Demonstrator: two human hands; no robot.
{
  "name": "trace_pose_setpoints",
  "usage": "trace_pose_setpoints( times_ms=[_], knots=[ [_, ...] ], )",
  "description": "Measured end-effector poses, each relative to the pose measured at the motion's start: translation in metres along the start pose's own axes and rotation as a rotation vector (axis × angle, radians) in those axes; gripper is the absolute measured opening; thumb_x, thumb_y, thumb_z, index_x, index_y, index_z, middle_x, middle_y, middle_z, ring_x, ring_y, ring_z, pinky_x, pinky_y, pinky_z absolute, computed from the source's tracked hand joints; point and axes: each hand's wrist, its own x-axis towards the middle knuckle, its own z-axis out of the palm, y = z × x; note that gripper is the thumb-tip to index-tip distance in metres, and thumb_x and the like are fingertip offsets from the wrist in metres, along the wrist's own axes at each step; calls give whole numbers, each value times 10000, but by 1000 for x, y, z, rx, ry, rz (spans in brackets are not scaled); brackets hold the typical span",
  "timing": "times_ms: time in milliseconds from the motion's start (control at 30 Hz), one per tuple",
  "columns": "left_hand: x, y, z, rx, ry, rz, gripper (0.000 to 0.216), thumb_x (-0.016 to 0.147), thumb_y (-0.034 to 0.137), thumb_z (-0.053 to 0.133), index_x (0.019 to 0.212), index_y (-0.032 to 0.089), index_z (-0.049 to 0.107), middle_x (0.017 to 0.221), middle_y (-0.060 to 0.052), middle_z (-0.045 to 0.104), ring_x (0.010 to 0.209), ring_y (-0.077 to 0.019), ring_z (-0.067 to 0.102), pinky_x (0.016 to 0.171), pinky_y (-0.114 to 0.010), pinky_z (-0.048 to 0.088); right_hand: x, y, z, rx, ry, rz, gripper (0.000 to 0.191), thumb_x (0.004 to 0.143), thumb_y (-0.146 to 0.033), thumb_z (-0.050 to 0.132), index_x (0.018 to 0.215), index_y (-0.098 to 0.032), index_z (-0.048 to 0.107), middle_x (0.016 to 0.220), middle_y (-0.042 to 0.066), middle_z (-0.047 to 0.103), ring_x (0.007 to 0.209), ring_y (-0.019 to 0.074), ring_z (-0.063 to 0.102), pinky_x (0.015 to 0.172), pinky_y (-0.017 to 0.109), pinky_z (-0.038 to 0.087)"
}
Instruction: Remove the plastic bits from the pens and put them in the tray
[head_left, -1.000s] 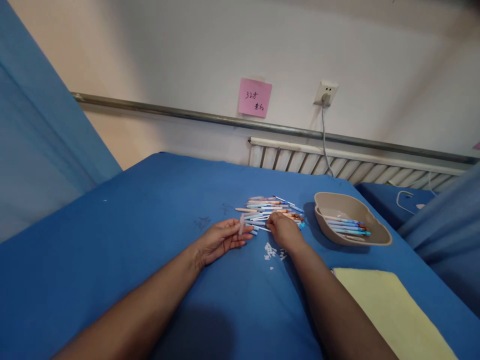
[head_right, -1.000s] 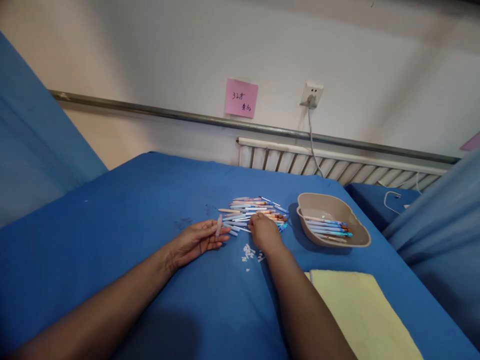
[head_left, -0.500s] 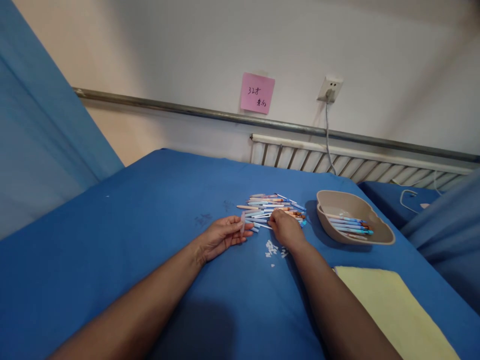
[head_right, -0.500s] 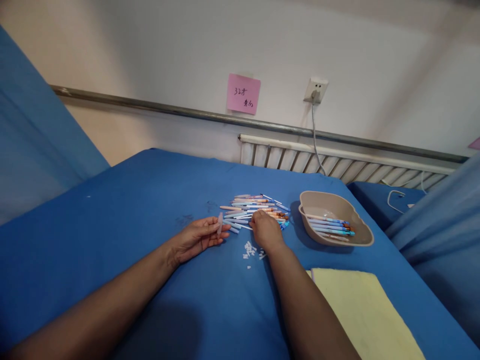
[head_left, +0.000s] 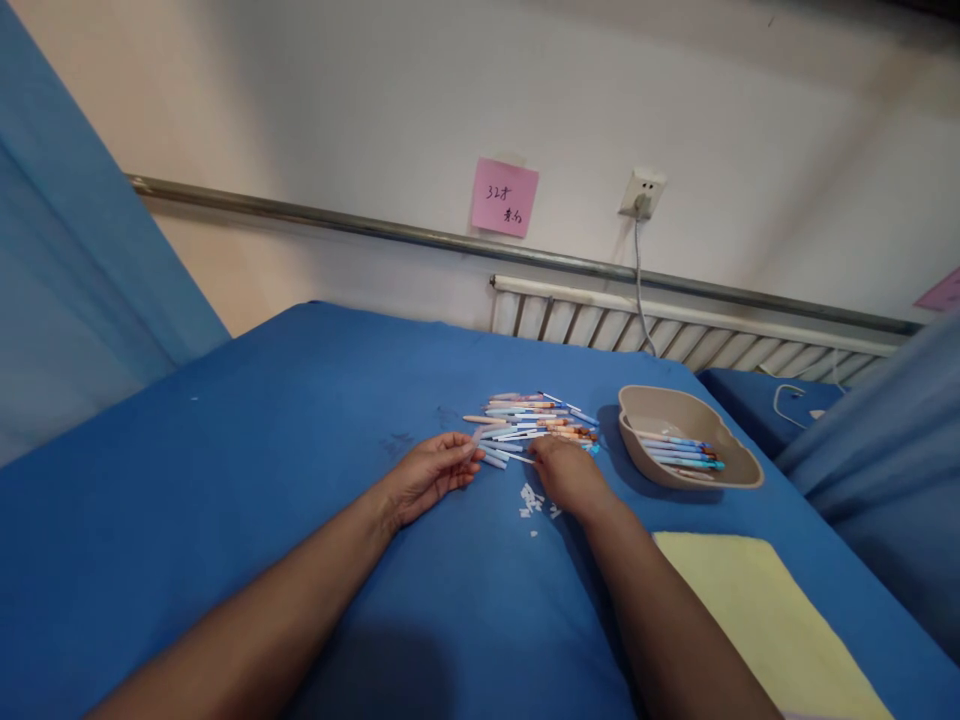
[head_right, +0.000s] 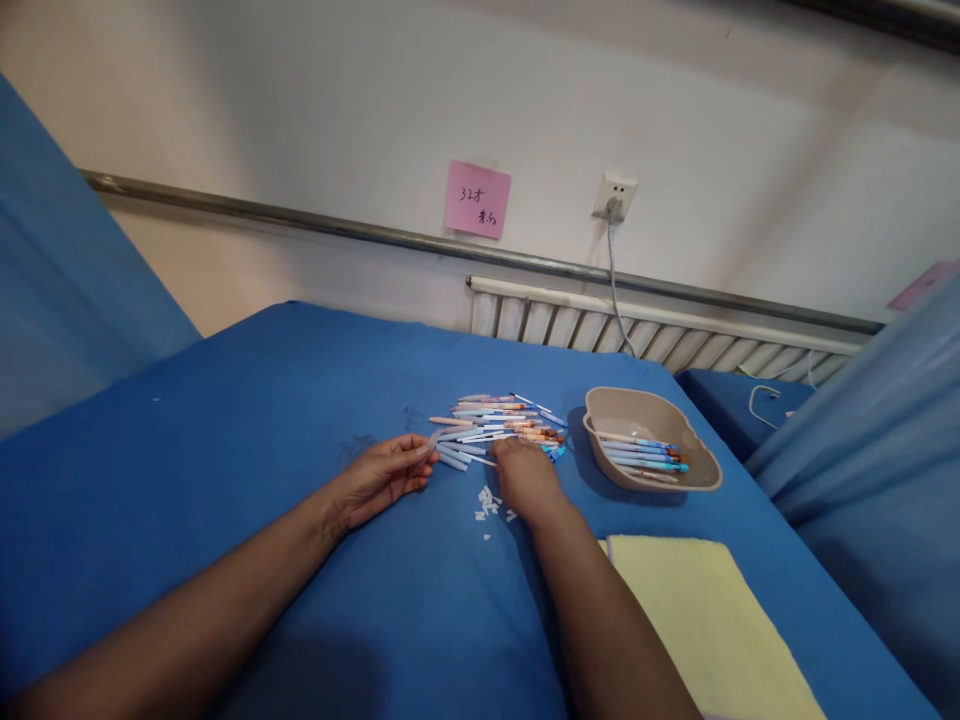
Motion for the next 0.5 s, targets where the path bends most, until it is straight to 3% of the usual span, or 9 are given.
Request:
trace_pose_setpoints(
  times_ms=[367, 500],
  knots=[
    [0, -2, 1, 59, 15, 47, 223, 731, 249, 737, 846, 149, 574, 738, 4, 639, 545, -62, 565, 529, -185, 449, -5, -2, -3, -29, -34, -36, 216, 833, -104, 455, 965, -162, 616, 971, 96, 665, 923, 201, 593, 798, 265, 379],
    [1, -2, 0, 73, 28, 51, 214, 731, 256, 734, 838, 147, 584, 742, 0, 639, 543, -65, 563, 540, -196, 449, -4, 2, 0, 51, -30, -28, 184, 860, -163, 475, 958, -170, 631, 981, 95, 666, 924, 200, 595, 782, 262, 385]
  ],
)
